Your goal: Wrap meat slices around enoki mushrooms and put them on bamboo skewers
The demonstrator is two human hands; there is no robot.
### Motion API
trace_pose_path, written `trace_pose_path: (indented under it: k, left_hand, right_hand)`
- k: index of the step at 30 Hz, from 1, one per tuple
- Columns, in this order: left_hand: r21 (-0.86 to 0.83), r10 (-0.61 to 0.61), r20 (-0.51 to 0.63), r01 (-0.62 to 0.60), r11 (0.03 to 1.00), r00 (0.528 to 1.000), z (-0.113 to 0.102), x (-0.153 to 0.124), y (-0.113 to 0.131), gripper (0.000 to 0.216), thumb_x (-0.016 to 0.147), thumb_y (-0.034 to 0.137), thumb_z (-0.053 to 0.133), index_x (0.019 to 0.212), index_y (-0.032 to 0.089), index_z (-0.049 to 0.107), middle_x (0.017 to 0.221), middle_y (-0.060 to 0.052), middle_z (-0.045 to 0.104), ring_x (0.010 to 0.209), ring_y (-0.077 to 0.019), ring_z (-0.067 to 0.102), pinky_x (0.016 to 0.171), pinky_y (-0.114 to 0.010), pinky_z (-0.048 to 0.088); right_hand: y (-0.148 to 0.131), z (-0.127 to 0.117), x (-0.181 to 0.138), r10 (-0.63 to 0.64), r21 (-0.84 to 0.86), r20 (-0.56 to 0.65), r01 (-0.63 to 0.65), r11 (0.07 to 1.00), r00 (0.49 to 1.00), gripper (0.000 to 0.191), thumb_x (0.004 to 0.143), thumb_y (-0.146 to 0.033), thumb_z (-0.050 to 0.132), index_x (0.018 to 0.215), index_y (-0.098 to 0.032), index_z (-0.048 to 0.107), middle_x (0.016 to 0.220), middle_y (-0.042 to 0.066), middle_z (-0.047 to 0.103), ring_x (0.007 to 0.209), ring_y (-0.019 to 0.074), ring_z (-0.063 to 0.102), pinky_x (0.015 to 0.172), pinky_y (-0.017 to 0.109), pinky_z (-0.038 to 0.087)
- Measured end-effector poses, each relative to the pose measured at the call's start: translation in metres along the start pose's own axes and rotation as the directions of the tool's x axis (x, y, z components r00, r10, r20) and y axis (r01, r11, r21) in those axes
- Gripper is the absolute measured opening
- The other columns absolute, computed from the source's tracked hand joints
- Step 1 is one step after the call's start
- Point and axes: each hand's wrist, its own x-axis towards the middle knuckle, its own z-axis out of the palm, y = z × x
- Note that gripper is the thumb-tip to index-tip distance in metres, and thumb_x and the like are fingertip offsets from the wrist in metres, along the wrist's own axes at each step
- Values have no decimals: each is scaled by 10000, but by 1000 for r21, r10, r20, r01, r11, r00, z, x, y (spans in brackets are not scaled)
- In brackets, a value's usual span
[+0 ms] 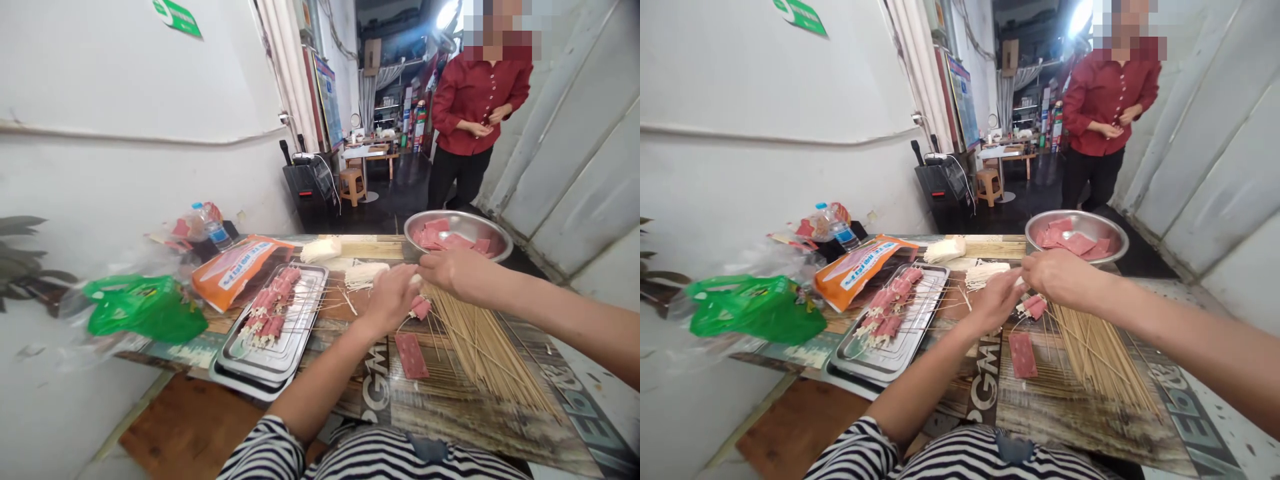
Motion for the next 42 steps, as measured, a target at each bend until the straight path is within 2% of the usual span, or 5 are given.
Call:
trace_pose_path:
  k: [12,25,30,35,42]
  left_hand:
    - [-692,-148,493,490,530,857,0,-10,-4,461,795,568,622,854,110,633,697,3,555,532,-53,389,524,-200,298]
    - [-393,-161,535,412,822,830,-2,-12,-5,341,871,357,522,599,151,539,543,47,445,545,-85,390,544,-207,322]
    - [-381,-186,301,297,876,935,-7,-23,-6,211,816,324,627,757,156,739,746,-21,707,711,-150,601,700,-247,471]
    - [-497,-265,1,231,837,964,-2,-35,-12,222,789,364,695,915,197,771,929,-52,760,844,-195,686,816,-318,531]
    - [-329,-77,-292,-24,944,953,18,-52,-14,182,869,278,632,994,217,749,995,-67,746,926,-187,680,874,-357,539]
  right_hand:
    - [-5,-12,-29,13,57,-44,-11,998,999,331,938,-56,333,782,-162,604,790,41,576,679,142,517,602,293,367]
    - [-68,34,-14,112,-140,-29,-115,984,993,187,825,-44,518,732,-141,648,722,88,635,714,209,552,647,335,389]
    - [-71,38,-19,297,225,-59,-277,934,953,174,837,-69,528,859,-126,691,817,96,705,728,191,638,641,286,449]
    - [-65,29,-20,608,882,96,-350,314,788,284,864,-431,571,845,-200,735,706,37,715,599,160,643,565,266,492]
    - [-85,40,-9,699,913,386,-142,-382,601,401,611,-519,787,740,-144,724,704,66,703,593,142,623,607,292,543]
